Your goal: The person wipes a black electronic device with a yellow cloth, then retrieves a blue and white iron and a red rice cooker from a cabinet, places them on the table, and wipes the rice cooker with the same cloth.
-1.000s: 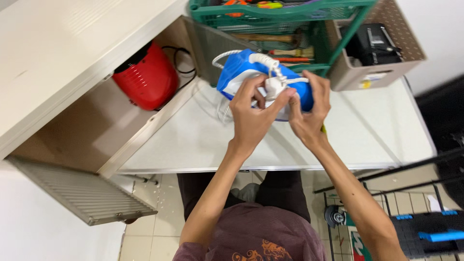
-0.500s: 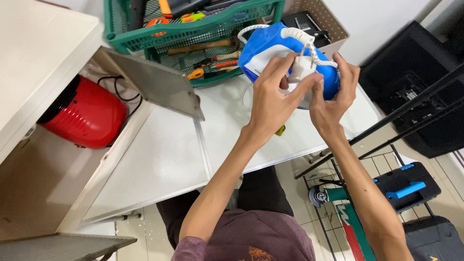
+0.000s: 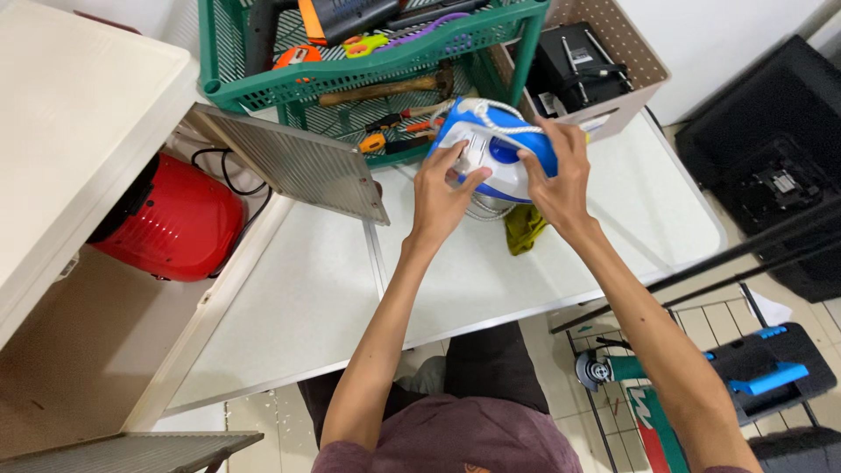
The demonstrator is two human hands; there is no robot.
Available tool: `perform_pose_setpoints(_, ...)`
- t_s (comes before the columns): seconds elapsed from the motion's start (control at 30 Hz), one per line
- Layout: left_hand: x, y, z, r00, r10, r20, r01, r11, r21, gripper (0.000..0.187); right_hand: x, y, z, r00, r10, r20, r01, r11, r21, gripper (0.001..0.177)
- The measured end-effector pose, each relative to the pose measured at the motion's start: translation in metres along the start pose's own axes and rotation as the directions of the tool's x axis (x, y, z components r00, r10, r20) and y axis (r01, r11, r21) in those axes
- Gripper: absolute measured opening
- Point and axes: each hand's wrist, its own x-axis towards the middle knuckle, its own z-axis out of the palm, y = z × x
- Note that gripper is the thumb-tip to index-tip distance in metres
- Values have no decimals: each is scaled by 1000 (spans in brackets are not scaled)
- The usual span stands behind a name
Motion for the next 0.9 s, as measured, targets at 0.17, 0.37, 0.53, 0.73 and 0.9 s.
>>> perform_pose_setpoints(0.17,-1,-28,-5,997,-55,45,52,997,49,62,14,12,15,989,-46,141,46,999,1,48)
perform_pose_setpoints(0.37,-3,-38,-3,998,-22,51,18,996,88,58,17,26,9,966,-114,231,110,993,32,48)
perform_pose_setpoints(0.53,-14,-37,-2,998,-15,59,8,994,111,57,13,30,13,949,-113,295,108,994,34,50)
perform_pose_setpoints(0.73,-14,-41,1,970,-236,66,220,958,185,62,18,31,29,907,-114,406,103,993,49,53)
perform_pose_setpoints(0.9,-11,-55,10,997,-71,14,67,974,216,59,25,40,37,900,-125,418,96,991,89,49)
